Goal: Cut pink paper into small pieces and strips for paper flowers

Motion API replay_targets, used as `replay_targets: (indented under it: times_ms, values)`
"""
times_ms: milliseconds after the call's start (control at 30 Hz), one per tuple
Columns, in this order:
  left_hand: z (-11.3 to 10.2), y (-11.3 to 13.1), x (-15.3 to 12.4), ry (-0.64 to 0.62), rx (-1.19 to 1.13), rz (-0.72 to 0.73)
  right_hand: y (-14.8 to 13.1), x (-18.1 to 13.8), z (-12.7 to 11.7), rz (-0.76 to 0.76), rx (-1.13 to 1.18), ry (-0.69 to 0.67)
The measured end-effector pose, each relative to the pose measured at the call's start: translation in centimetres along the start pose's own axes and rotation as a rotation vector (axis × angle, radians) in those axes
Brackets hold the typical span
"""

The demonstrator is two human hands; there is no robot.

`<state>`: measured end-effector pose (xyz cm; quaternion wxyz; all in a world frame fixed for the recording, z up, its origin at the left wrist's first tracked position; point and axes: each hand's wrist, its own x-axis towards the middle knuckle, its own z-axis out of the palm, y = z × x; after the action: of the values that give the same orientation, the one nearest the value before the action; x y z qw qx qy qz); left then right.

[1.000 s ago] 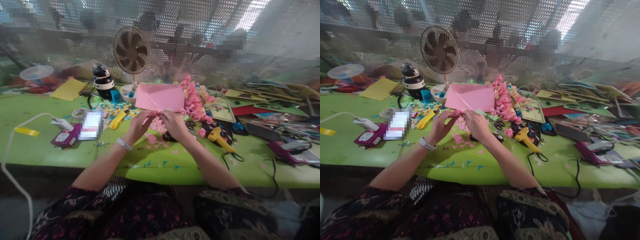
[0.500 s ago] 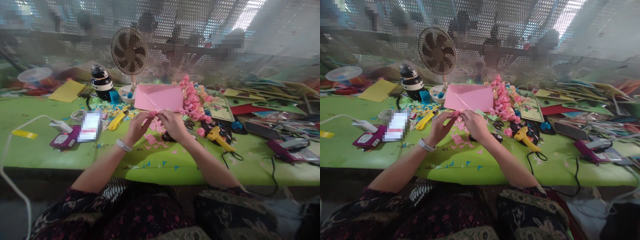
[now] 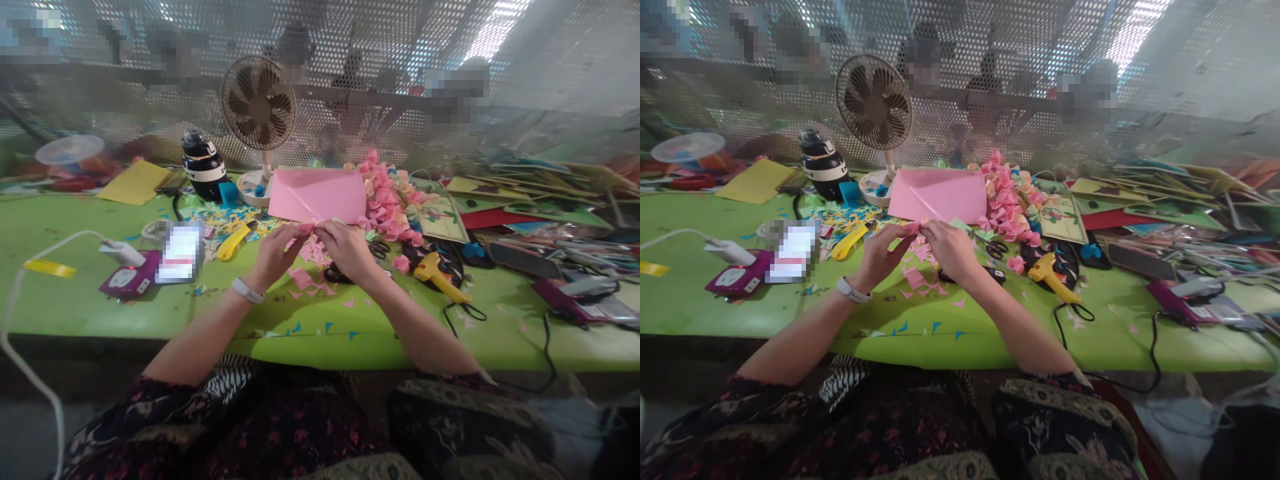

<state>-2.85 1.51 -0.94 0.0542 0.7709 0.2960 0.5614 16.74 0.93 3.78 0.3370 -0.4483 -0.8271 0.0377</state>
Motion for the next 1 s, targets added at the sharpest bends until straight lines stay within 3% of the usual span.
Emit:
replay_targets:
  times_ms: [400, 633, 800, 1000]
  values:
    - [-0.6, -0.5, 0.3, -0.053, 0.120, 0.096, -0.3, -0.2, -0.2, 0.047, -0.013, 0.017]
    - [-0.6, -0.5, 0.4, -0.015, 0.095, 0.001, -0.3, 0.0, -1.1, 0.063, -0.068, 0.144]
    - [-0.6, -0.9, 0.1, -0.006, 0.098, -0.023, 0.4, 0.1, -0.5, 0.034, -0.077, 0.048]
    - [-0.8, -0.8, -0.2, -0.087, 0.191, -0.052, -0.3, -0.1, -0.1, -0.052, -0.106, 0.038]
